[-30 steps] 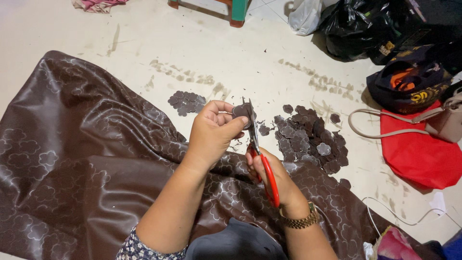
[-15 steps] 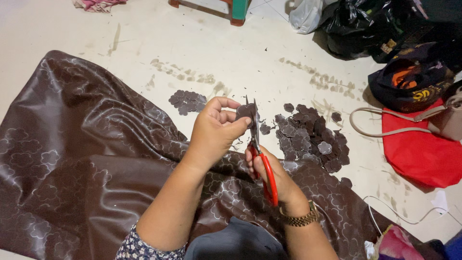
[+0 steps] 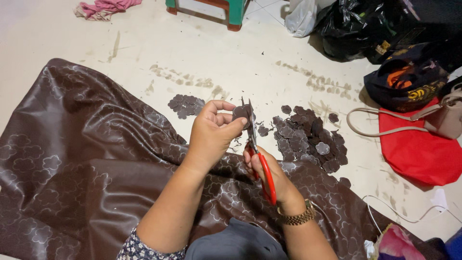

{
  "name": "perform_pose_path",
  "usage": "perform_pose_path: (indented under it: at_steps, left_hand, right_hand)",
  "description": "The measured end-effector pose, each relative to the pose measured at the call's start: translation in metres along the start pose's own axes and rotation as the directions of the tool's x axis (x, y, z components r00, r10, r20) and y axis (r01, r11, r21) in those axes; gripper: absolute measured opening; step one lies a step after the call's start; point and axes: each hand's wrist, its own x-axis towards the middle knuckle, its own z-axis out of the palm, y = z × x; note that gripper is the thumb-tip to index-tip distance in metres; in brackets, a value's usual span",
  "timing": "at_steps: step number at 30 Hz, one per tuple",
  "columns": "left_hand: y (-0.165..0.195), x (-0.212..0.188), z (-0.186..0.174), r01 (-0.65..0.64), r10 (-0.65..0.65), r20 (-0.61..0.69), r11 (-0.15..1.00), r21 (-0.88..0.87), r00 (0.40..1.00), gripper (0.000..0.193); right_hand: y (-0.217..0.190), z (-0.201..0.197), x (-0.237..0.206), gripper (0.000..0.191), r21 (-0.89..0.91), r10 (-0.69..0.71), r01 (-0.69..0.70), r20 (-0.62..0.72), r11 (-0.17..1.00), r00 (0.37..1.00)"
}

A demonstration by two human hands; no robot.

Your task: The person uses red-handled scissors to cut small, flower-shaped pieces from a brown patterned fabric. They hold the fabric in their left hand and cut with their right, placing the finished shapes on the floor.

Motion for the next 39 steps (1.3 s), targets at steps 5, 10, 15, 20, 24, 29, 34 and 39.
perform_pose_path:
  at_steps: [5, 10, 15, 20, 24, 29, 34, 39]
  left_hand:
    - [0.0006, 0.0011, -0.0004, 0.007, -0.008, 0.013, 0.999, 0.038, 1.0, 0.036]
    - [0.0041, -0.001, -0.0015, 0.011, -0.013, 0.032, 0.999, 0.045, 0.999, 0.037]
    - [0.0019, -0.0031, -0.0005, 0.017, -0.017, 0.002, 0.999, 0.043, 1.0, 0.036]
    - [-0.0024, -0.0019, -0.005, 0.01, -0.01, 0.018, 0.999, 0.038, 1.0, 0.02]
    - [-0.0039, -0.0014, -0.008, 0.037, -0.044, 0.062, 0.992, 0.119, 0.997, 0.015]
    - [-0.0037, -0.0009, -0.007, 0.047, -0.048, 0.104, 0.999, 0.015, 0.993, 0.013]
    - [-0.0021, -0.0017, -0.0068, 0.023, -0.03, 0.082, 0.996, 0.083, 0.996, 0.011]
    - [-0.0039, 0.0011, -0.0043, 0.015, -0.024, 0.096, 0.995, 0.094, 0.995, 0.009]
  right_hand:
    - [0.0012, -0.0014, 0.0007, 0.042, -0.098, -0.017, 0.018, 0.009, 0.995, 1.0]
    - [0.0027, -0.0023, -0.0004, 0.043, -0.109, -0.04, 0.042, 0.014, 0.993, 0.999]
    - [0.0039, -0.0025, -0.0009, 0.042, -0.065, -0.03, 0.032, 0.028, 0.997, 0.999]
    - [0.0039, -0.003, -0.0001, 0.042, -0.042, -0.004, 0.005, 0.018, 0.999, 1.0]
    - [0.0047, -0.002, 0.0006, 0.045, 0.021, -0.063, 0.061, 0.1, 0.998, 0.993]
    - [0.0059, 0.0004, -0.0028, 0.045, 0.069, -0.01, 0.007, 0.04, 0.998, 0.999]
    - [0.0043, -0.0023, -0.0035, 0.045, 0.093, 0.006, -0.011, 0.053, 0.996, 0.999]
    - [0.0058, -0.0055, -0.0008, 0.048, 0.003, -0.077, 0.077, 0.097, 0.997, 0.992]
